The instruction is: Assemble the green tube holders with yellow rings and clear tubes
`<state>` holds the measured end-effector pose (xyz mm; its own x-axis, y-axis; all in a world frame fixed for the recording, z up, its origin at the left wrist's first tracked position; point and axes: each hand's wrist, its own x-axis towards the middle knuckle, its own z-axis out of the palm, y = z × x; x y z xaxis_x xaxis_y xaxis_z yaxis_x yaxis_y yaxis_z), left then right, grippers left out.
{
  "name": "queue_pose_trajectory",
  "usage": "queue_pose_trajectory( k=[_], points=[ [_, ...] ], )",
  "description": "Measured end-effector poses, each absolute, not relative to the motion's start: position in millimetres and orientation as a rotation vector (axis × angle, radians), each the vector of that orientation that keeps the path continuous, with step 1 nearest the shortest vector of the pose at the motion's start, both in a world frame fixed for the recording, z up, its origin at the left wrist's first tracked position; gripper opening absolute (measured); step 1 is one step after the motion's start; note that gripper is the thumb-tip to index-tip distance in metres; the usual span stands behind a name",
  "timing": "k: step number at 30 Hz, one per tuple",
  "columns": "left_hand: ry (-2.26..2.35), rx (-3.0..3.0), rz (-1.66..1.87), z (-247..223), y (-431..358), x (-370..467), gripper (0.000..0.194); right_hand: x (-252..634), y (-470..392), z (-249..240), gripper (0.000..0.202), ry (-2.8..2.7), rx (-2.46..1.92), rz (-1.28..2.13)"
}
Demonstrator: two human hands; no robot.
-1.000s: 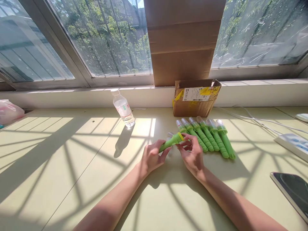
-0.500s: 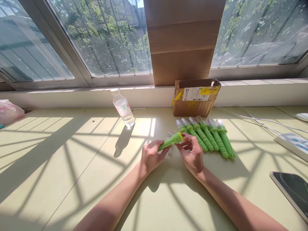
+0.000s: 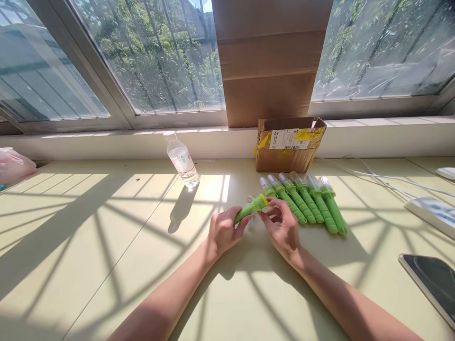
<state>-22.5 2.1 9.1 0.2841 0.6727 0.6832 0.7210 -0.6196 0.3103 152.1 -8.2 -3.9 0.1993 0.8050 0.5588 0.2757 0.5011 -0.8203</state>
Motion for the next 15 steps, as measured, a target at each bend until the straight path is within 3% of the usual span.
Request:
queue_pose_trajectory(
  k=[15],
  points=[
    [-1.286, -2.419, -1.366, -0.4, 4.6, -23.0, 0.014, 152.2, -8.4, -1.2, 0.021, -1.356, -1.030, 0.475]
  ],
)
